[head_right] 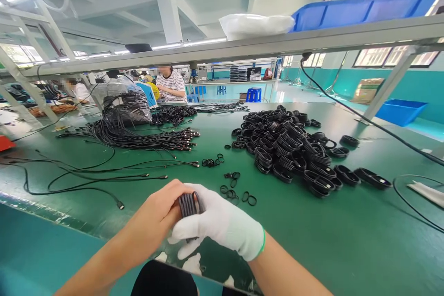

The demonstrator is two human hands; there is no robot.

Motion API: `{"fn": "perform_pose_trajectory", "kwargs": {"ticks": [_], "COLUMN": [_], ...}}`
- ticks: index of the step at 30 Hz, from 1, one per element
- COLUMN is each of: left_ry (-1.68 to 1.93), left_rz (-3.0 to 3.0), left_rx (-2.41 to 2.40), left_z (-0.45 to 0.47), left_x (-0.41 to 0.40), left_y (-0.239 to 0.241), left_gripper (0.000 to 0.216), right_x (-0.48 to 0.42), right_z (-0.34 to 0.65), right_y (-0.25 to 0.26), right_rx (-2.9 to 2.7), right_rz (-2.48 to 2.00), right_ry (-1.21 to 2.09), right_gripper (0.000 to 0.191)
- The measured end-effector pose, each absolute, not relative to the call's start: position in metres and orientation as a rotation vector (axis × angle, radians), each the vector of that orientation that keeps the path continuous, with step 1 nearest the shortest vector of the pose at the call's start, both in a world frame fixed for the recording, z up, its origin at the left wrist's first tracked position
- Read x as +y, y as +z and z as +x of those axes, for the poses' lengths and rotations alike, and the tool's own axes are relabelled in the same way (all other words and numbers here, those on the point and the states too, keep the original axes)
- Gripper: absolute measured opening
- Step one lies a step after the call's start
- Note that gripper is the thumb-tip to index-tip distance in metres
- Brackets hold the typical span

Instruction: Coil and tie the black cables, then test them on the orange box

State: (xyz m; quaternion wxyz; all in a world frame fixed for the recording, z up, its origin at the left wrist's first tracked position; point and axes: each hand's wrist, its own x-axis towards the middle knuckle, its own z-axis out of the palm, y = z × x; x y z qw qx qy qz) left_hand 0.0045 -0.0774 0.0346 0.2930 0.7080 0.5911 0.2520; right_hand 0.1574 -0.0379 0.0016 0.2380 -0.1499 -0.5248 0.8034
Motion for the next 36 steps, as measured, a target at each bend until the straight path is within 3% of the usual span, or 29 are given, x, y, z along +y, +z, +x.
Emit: {"fn": "perform_pose_trajectory", "kwargs": {"ticks": [4, 10, 19, 26, 29, 36], "left_ry": [0.729, 0.674, 0.452, 0.696, 0.746, 0.757], "left_rz": [1.701, 1.556, 1.825, 2.177, 2.198, 2.151], "left_rx": [1.595, 1.584, 1.833, 1.558, 1.505, 1.501], "left_z": [0.005, 0.008, 0.016, 0.005, 0.003, 0.000], "left_x": [-0.071, -0.065, -0.055, -0.055, -0.054, -0.046], "left_y": [0.035, 0.030, 0.021, 0.012, 0.001, -0.001], "left_gripper": [0.030, 0.019, 0.010, 0.038, 0.037, 0.033], "right_x": [-0.033, -0.032, -0.032, -0.030, -0.032, -0.025], "right_z": [0.161, 0.159, 0.152, 0.157, 0.155, 0.161], "right_y": [-0.001, -0.012, -0.018, -0.028, -0.033, -0.031], "right_rx": [-1.457, -1.362, -1.359, -1.201, -1.157, -1.190], "right_rz": [-0.443, -0.448, -0.588, -0.560, -0.531, -0.626], "right_ry": [2.215, 2.236, 2.325, 2.447, 2.475, 2.437], "right_gripper": [0.039, 0.020, 0.012, 0.020, 0.026, 0.019]}}
